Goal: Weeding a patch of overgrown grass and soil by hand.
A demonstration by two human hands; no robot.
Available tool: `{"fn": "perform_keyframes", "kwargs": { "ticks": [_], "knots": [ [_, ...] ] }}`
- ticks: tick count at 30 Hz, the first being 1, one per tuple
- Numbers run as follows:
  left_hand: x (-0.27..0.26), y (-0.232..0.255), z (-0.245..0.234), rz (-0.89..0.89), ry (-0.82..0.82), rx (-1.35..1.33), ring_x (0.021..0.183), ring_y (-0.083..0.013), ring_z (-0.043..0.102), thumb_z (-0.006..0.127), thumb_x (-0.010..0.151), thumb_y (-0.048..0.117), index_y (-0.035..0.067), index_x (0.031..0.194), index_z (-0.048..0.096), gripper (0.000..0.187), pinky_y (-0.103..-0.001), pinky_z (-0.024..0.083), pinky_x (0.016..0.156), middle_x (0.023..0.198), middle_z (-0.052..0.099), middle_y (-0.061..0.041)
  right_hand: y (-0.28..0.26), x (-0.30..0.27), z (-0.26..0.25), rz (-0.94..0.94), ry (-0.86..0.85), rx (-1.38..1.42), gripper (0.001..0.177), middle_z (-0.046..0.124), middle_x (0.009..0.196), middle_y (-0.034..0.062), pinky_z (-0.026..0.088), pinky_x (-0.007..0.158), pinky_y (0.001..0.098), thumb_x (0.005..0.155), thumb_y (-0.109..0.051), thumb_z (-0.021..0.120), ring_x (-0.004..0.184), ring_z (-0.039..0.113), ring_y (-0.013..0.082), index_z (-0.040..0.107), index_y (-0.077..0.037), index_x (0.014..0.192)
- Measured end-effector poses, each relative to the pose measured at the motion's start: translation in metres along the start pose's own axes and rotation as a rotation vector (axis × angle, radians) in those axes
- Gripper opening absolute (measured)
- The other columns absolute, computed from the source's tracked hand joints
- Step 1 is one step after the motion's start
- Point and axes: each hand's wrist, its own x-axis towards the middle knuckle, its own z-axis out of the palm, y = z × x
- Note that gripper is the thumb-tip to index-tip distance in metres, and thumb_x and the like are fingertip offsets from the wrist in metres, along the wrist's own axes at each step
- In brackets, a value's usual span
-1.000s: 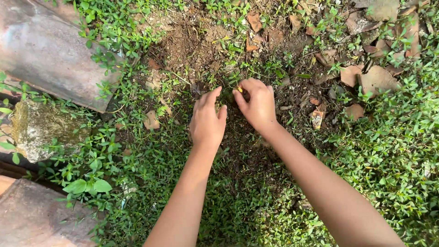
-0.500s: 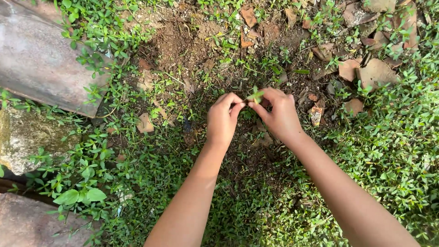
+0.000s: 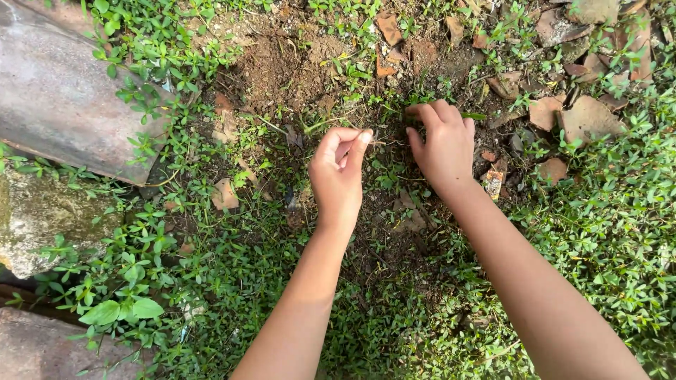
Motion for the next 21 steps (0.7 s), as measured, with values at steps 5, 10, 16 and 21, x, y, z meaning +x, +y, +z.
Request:
{"fn": "perform_keyframes", "kwargs": {
  "ticks": [5, 10, 16, 21],
  "knots": [
    [0.012, 0.021, -0.003, 0.060, -0.110, -0.004, 0.095, -0.0117, 0.071, 0.070, 0.097, 0.008, 0.005, 0.108, 0.069, 0.011, -0.029, 0.058, 0.089, 0.104, 0.076, -0.004, 0.021, 0.007, 0.014, -0.041, 0.027, -0.221, 0.019, 0.063, 0.100, 0.0067, 0.042, 0.082, 0.0444, 0.084, -0.018, 0.082, 0.099, 0.061, 0.0288, 0.072, -0.012, 0.098],
    [0.011, 0.009, -0.013, 0.049, -0.143, 0.025, 0.093, -0.0119, 0.075, 0.066, 0.099, 0.006, 0.005, 0.110, 0.070, 0.012, -0.028, 0.062, 0.086, 0.108, 0.077, -0.004, 0.035, 0.010, 0.001, -0.054, 0.041, 0.027, 0.012, 0.067, 0.099, 0.0086, 0.052, 0.088, 0.0440, 0.093, -0.008, 0.080, 0.097, 0.063, 0.0292, 0.070, -0.006, 0.100],
    [0.000, -0.006, -0.009, -0.063, -0.166, 0.155, 0.087, -0.0136, 0.076, 0.068, 0.094, 0.005, 0.002, 0.109, 0.074, 0.016, -0.027, 0.060, 0.081, 0.101, 0.079, -0.007, 0.080, 0.003, 0.009, 0.272, 0.081, 0.957, 0.003, 0.073, 0.118, 0.0061, 0.058, 0.087, 0.0262, 0.107, 0.001, 0.059, 0.104, 0.069, 0.0098, 0.060, -0.001, 0.109],
    [0.000, -0.012, -0.001, -0.097, -0.200, 0.189, 0.089, -0.0129, 0.076, 0.069, 0.095, 0.009, 0.004, 0.109, 0.075, 0.016, -0.027, 0.060, 0.082, 0.099, 0.079, -0.007, 0.059, 0.003, -0.003, 0.392, 0.142, 0.897, 0.001, 0.070, 0.097, 0.0069, 0.063, 0.084, 0.0273, 0.107, 0.001, 0.059, 0.090, 0.072, 0.0113, 0.060, 0.000, 0.107]
  ]
}}
